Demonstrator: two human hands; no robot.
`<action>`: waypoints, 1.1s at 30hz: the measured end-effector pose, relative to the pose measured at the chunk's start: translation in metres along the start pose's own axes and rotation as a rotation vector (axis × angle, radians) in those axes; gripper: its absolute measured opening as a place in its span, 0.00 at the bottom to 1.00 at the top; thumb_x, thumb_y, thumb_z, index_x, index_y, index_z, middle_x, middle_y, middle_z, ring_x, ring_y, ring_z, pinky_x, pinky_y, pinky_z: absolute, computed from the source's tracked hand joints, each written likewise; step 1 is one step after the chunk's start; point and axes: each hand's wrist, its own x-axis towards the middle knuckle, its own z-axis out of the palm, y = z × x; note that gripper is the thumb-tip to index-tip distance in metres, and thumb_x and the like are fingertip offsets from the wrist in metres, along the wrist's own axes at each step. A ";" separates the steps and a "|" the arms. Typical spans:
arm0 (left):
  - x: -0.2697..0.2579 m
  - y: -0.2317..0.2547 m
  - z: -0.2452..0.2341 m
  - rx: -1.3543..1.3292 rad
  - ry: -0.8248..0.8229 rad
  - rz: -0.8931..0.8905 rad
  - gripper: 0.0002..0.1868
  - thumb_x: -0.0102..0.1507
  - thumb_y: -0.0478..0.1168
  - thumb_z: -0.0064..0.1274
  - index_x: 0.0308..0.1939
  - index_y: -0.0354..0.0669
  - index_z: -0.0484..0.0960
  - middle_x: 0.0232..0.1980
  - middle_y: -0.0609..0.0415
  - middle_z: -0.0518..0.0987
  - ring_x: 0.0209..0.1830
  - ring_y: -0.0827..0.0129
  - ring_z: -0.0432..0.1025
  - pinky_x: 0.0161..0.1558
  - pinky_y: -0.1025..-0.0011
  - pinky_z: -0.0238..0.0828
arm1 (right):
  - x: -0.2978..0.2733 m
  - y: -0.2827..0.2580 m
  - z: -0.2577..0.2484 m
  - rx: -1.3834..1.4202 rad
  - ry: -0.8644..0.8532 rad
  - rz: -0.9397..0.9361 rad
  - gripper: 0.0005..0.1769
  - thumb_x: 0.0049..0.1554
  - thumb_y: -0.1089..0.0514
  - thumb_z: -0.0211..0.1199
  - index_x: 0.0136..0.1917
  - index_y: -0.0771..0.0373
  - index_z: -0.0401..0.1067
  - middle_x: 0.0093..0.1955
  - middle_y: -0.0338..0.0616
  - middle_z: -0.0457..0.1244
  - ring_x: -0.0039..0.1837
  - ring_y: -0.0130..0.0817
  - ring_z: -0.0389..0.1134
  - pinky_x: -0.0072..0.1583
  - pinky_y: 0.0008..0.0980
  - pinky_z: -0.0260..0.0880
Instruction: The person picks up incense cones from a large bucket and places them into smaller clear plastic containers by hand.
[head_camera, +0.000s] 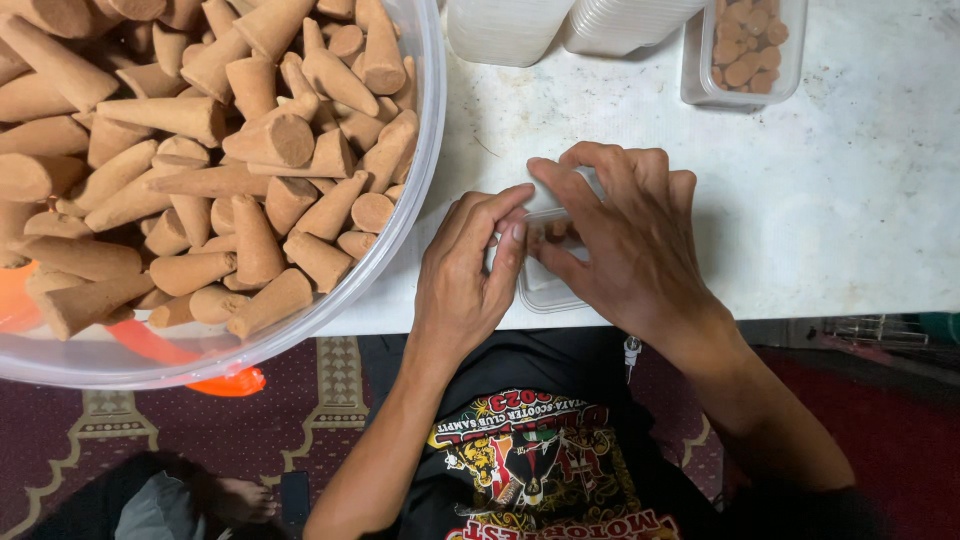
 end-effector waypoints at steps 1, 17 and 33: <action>0.000 0.000 0.000 0.001 0.000 -0.001 0.15 0.74 0.37 0.40 0.63 0.39 0.73 0.49 0.48 0.76 0.50 0.63 0.74 0.50 0.70 0.73 | 0.000 0.000 0.000 0.001 0.000 -0.001 0.33 0.55 0.40 0.69 0.71 0.41 0.65 0.68 0.36 0.59 0.59 0.48 0.57 0.51 0.47 0.51; -0.001 -0.001 0.001 0.034 0.016 0.012 0.15 0.75 0.40 0.38 0.62 0.39 0.74 0.48 0.50 0.77 0.47 0.63 0.72 0.49 0.69 0.71 | -0.004 0.009 -0.006 0.031 -0.063 0.072 0.36 0.51 0.45 0.71 0.71 0.43 0.65 0.68 0.36 0.60 0.61 0.53 0.58 0.51 0.51 0.53; -0.016 0.089 -0.056 -0.040 -0.034 0.196 0.13 0.72 0.34 0.45 0.60 0.36 0.72 0.55 0.43 0.78 0.52 0.52 0.74 0.56 0.62 0.71 | -0.001 -0.031 -0.094 0.444 0.402 -0.219 0.07 0.62 0.65 0.64 0.53 0.68 0.78 0.49 0.50 0.71 0.49 0.41 0.70 0.56 0.37 0.65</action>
